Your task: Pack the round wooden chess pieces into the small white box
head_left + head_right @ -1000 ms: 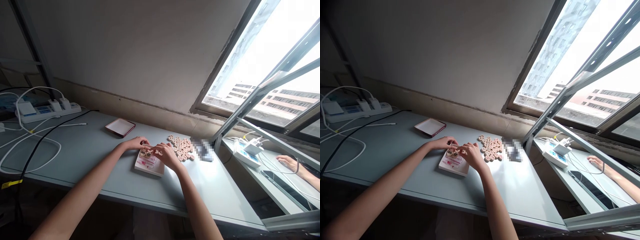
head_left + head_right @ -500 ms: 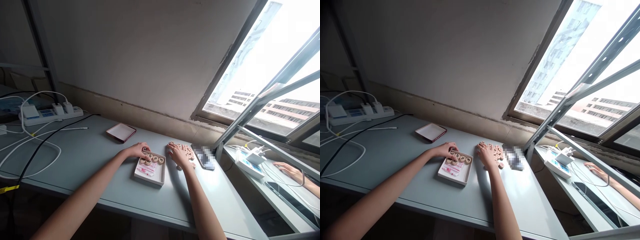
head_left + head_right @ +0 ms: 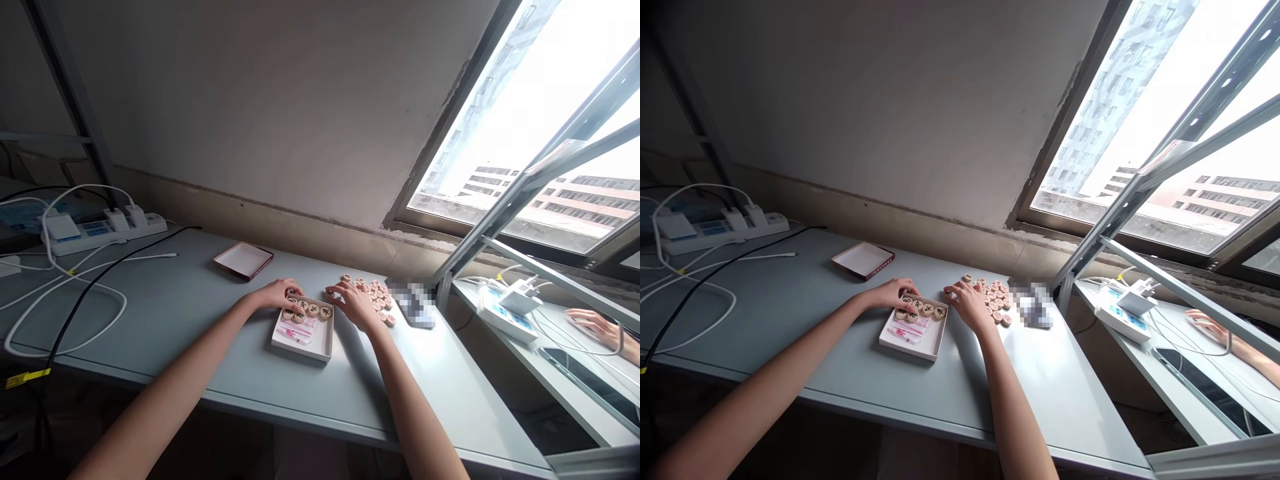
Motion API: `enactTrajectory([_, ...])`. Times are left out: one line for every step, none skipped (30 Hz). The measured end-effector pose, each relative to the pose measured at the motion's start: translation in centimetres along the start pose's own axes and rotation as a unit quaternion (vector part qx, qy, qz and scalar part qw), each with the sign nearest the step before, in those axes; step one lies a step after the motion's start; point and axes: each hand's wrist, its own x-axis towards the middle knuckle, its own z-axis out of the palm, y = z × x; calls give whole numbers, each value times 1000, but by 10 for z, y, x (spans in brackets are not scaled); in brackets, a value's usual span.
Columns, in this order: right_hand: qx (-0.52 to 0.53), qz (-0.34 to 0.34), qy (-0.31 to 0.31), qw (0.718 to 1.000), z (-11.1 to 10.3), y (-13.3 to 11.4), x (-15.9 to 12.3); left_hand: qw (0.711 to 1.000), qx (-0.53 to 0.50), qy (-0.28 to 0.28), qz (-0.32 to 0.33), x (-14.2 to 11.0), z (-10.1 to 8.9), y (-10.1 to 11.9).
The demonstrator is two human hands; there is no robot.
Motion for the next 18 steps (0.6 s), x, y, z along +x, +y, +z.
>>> enactTrajectory([9,0,-2,1000,-3,-1,0,1000,0,1,-3,0,0,0])
enactTrajectory([20,6,3,1000,-7,-3,1,1000,0,0,-4,0,0,0])
enactTrajectory([36,13,10,999,-12,-4,0,1000,1,-1,-6,0,0,1])
enactTrajectory([57,14,15,998,-18,-6,0,1000,1,-3,-6,1,-1,1])
enactTrajectory([80,7,14,997,-24,-9,-1,1000,0,-5,-6,1,-1,1])
enactTrajectory([104,-7,5,995,-30,-12,-3,1000,0,-7,-4,1,-1,1])
enactTrajectory([124,-27,-12,992,-35,-16,-4,1000,0,-8,-3,1,-1,2])
enactTrajectory([138,-49,-38,988,-39,-21,-6,1000,0,-7,-2,2,-2,2])
enactTrajectory([144,-70,-65,985,-42,-27,-7,1000,0,-6,-1,2,-2,1])
enactTrajectory([145,-85,-87,982,-43,-32,-8,1000,1,-5,0,2,-1,1])
enactTrajectory([142,-94,-103,980,-43,-38,-8,1000,1,-5,0,2,-1,0])
enactTrajectory([137,-100,-114,979,-43,-42,-9,1000,1,-6,-1,2,-1,0])
enactTrajectory([131,-101,-119,979,-42,-47,-9,1000,0,-9,-3,3,-1,-1])
enactTrajectory([124,-98,-121,980,-41,-50,-8,1000,-2,-11,-3,3,-1,-1])
enactTrajectory([119,-95,-120,981,-40,-52,-8,1000,-5,-13,-4,3,-1,-2])
enactTrajectory([114,-91,-120,982,-39,-54,-8,1000,-8,-14,-4,3,-1,-2])
enactTrajectory([111,-88,-117,983,-39,-54,-7,1000,-11,-14,-3,3,-1,-3])
enactTrajectory([110,-87,-114,984,-38,-55,-7,1000,-13,-14,-3,3,-1,-3])
